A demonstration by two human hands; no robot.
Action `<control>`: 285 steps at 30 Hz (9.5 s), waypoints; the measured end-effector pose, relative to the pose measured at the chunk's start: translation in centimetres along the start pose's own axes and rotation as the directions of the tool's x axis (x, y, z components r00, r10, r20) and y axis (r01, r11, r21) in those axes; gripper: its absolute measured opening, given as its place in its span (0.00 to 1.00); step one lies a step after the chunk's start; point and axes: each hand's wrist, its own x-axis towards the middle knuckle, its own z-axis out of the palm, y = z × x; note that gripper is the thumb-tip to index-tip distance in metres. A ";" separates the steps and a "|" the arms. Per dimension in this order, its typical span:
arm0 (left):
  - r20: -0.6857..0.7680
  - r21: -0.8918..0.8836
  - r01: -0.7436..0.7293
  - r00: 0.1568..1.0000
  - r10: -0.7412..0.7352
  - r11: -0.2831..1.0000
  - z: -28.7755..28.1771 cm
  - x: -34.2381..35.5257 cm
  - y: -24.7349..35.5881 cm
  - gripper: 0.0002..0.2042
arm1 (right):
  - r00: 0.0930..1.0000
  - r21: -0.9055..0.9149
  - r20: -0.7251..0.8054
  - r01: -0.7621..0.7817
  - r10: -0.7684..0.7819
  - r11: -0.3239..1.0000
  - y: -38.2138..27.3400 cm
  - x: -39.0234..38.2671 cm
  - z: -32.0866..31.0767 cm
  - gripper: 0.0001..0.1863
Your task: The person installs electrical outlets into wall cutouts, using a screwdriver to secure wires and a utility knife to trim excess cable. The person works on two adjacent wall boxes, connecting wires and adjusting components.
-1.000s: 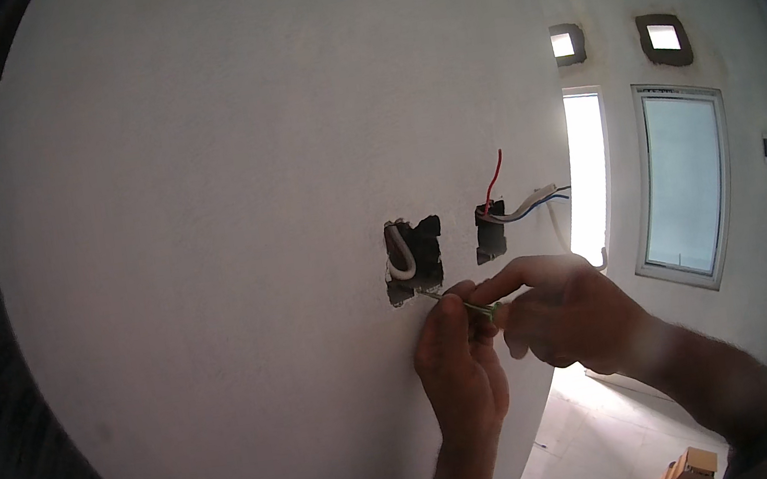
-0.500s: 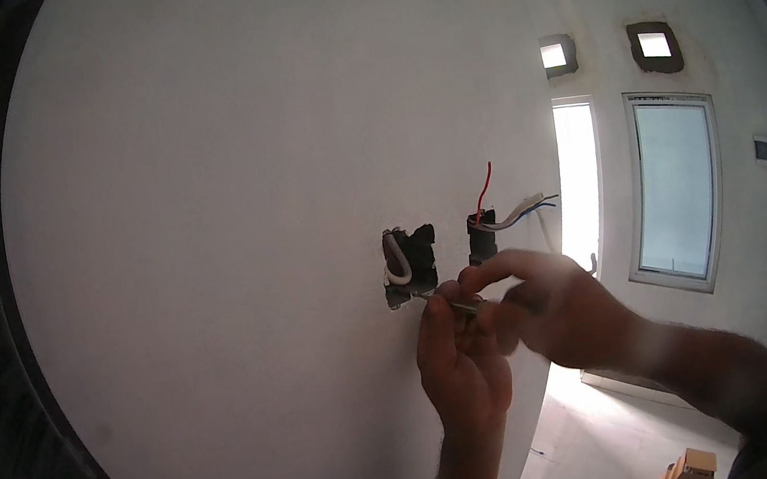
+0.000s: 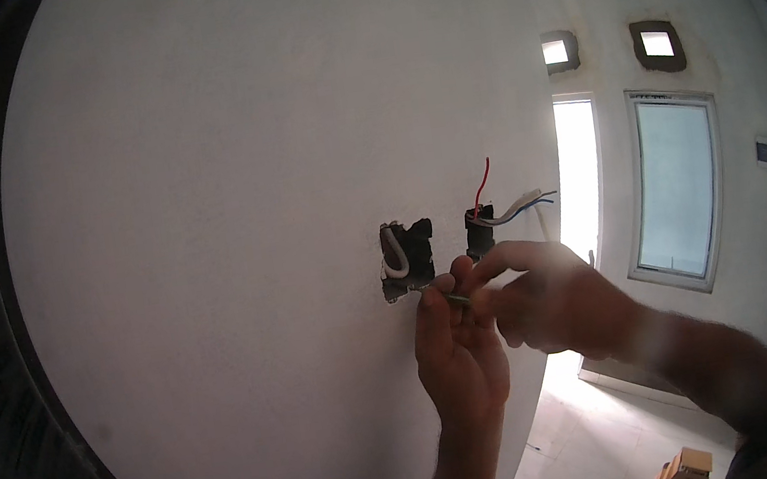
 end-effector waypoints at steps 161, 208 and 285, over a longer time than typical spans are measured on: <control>0.379 0.925 -0.376 0.921 0.090 -0.052 -4.3 2.2 1.4 0.21 | 0.584 -0.814 -0.145 0.388 -0.799 0.431 7.9 0.9 1.8 0.14; 0.053 0.050 0.007 0.999 -0.009 0.999 1.0 -1.1 -0.9 0.12 | 0.970 -0.278 -0.201 0.077 -0.137 0.957 2.2 -4.1 -1.6 0.13; -0.285 0.700 0.032 0.928 0.238 0.713 6.3 2.2 -0.3 0.10 | 0.942 0.242 -0.198 0.314 -0.270 0.918 4.7 1.6 -2.5 0.17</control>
